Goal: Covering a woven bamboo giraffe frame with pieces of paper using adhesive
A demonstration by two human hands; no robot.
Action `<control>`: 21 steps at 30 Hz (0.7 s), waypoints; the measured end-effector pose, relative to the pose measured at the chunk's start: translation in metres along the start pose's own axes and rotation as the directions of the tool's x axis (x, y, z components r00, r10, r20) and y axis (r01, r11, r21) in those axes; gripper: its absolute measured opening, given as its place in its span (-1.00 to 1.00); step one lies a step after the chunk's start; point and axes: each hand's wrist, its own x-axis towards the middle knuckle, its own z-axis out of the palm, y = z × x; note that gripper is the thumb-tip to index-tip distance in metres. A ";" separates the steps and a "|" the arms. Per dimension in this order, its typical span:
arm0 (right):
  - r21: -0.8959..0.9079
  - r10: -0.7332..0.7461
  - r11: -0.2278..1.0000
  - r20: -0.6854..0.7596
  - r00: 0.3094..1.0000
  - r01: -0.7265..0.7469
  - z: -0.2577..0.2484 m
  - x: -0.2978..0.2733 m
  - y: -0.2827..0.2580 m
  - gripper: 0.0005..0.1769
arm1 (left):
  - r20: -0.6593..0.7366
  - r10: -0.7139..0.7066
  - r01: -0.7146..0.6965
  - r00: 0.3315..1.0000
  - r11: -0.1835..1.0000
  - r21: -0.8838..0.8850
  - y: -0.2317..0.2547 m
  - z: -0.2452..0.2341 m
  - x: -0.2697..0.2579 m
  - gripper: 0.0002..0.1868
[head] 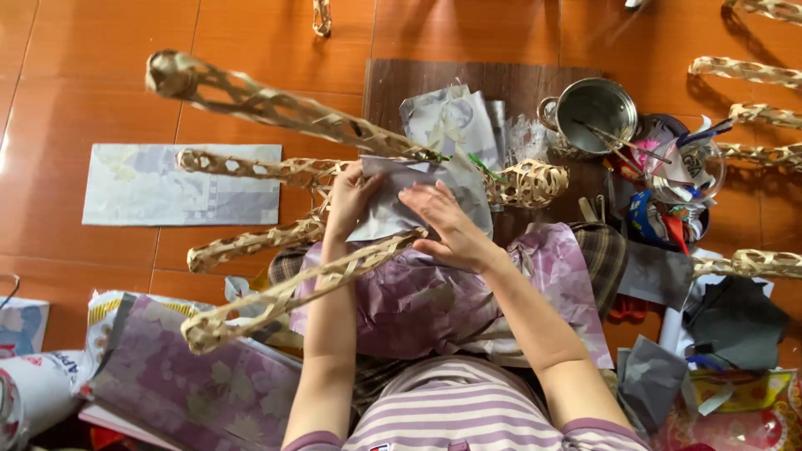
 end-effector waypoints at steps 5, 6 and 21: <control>0.111 0.250 0.968 -0.488 0.836 -0.224 -0.020 -0.019 0.020 -0.76 | -0.057 -0.202 0.169 0.978 0.918 -0.359 -0.005 0.010 -0.006 -0.93; 0.110 0.257 0.966 -0.487 0.834 -0.233 -0.030 -0.030 0.034 -0.76 | -0.051 -0.209 0.177 0.977 0.915 -0.362 -0.002 0.009 -0.006 -0.93; 0.282 0.578 0.804 -0.575 0.578 -0.523 -0.061 -0.001 0.010 -0.70 | -0.117 -0.222 0.166 0.968 0.917 -0.363 -0.029 0.004 -0.005 -0.73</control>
